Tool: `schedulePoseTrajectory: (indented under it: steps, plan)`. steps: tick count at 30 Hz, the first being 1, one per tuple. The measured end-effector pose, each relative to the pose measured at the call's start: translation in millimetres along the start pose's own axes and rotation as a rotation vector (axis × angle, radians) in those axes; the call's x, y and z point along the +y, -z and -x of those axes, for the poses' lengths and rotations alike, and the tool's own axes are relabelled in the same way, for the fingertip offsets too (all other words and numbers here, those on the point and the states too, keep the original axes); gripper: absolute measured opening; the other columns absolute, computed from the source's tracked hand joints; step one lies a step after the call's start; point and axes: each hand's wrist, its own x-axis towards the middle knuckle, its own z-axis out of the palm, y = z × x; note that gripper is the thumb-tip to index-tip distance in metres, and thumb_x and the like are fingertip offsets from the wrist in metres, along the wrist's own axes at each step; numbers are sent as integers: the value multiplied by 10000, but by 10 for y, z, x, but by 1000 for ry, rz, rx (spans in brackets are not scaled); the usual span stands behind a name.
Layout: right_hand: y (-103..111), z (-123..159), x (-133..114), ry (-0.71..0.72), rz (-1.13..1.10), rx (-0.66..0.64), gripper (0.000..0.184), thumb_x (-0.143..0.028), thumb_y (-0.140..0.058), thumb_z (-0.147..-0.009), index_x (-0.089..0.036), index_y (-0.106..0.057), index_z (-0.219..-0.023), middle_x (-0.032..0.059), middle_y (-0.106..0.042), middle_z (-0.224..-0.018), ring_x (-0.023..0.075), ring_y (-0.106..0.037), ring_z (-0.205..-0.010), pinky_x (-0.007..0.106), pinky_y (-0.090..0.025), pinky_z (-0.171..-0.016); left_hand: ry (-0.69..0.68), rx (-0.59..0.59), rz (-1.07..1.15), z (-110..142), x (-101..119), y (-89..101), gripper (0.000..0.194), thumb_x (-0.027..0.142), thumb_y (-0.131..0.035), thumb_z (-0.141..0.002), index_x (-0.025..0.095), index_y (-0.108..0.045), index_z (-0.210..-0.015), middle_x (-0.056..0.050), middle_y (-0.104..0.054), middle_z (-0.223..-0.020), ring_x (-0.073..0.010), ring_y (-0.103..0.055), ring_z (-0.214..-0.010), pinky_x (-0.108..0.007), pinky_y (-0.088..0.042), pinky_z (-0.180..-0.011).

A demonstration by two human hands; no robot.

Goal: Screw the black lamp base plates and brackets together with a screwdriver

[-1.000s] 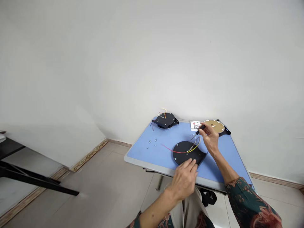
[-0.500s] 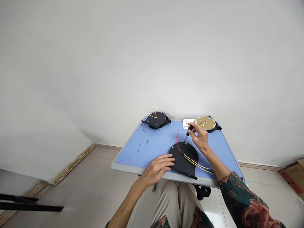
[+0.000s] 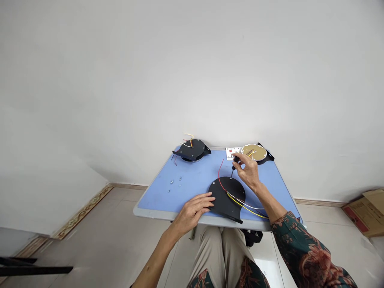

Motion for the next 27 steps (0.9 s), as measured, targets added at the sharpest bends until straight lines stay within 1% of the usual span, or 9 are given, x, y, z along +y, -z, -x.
schedulePoseTrajectory:
  steps: [4, 7, 9, 11, 14, 16, 20, 23, 27]
  plan:
    - [-6, 2, 9, 3, -2, -12, 252, -173, -614, -863, -240, -706, -1088, 42, -731, -936, 161, -626, -656, 316, -574, -671, 5, 10, 15, 12, -11, -16, 243, 159, -491, -1010, 186, -706, -1120, -104, -747, -1185, -223, -628, -1265, -418, -571, -1028]
    - [-1, -3, 25, 9, -19, -72, 245, -190, -611, -869, -251, -700, -1089, 44, -740, -964, 174, -648, -705, 319, -578, -687, 30, 14, 55, 21, -1, 5, 221, 189, -514, -1006, 189, -714, -1097, -102, -752, -1176, -224, -638, -1252, -414, -565, -1030]
    - [9, -10, 37, 23, -11, -110, 239, -199, -615, -873, -254, -691, -1092, 42, -742, -976, 173, -649, -703, 318, -573, -687, 100, 14, 105, 0, 9, 40, 231, 225, -506, -1011, 194, -727, -1072, -100, -756, -1161, -227, -654, -1225, -416, -559, -1030]
    - [17, -18, 44, 48, 13, -132, 239, -207, -620, -878, -250, -677, -1106, 41, -736, -954, 173, -644, -686, 316, -560, -685, 218, 32, 145, -69, 2, 71, 264, 255, -481, -1016, 199, -733, -1069, -98, -752, -1169, -224, -674, -1184, -411, -551, -1030]
    - [20, -33, 40, 81, 60, -180, 231, -236, -630, -889, -240, -665, -1117, 45, -721, -904, 177, -625, -651, 325, -538, -691, 385, 50, 134, -294, -82, 41, 284, 249, -491, -984, 208, -719, -1148, -89, -728, -1227, -219, -675, -1151, -396, -533, -1037]
    - [16, -41, 33, 81, 82, -207, 222, -249, -625, -897, -240, -665, -1116, 41, -711, -866, 180, -615, -633, 332, -527, -702, 454, 6, 79, -505, -180, -48, 346, 168, -506, -921, 202, -699, -1205, -80, -723, -1235, -217, -677, -1117, -385, -533, -1022]
    - [9, -44, 36, 72, 81, -202, 209, -257, -624, -904, -240, -673, -1107, 23, -685, -786, 186, -624, -650, 321, -511, -708, 563, -57, -211, -931, -359, -284, 358, 60, -505, -846, 162, -740, -1097, -124, -742, -1148, -277, -638, -1133, -446, -481, -1038]
    - [10, -36, 53, 72, 58, -194, 204, -272, -619, -919, -232, -675, -1111, 17, -677, -762, 179, -620, -641, 306, -501, -692, 559, -102, -241, -1169, -409, -409, 278, 65, -570, -818, 171, -766, -985, -132, -759, -1020, -304, -644, -1099, -431, -482, -997]
    - [-4, -20, 68, 63, 50, -175, 199, -329, -622, -937, -237, -694, -1098, 20, -676, -752, 180, -615, -649, 305, -502, -683, 514, -122, -100, -1354, -398, -523, 249, 153, -678, -792, 192, -762, -1024, -82, -751, -1088, -255, -659, -1019, -348, -492, -934]
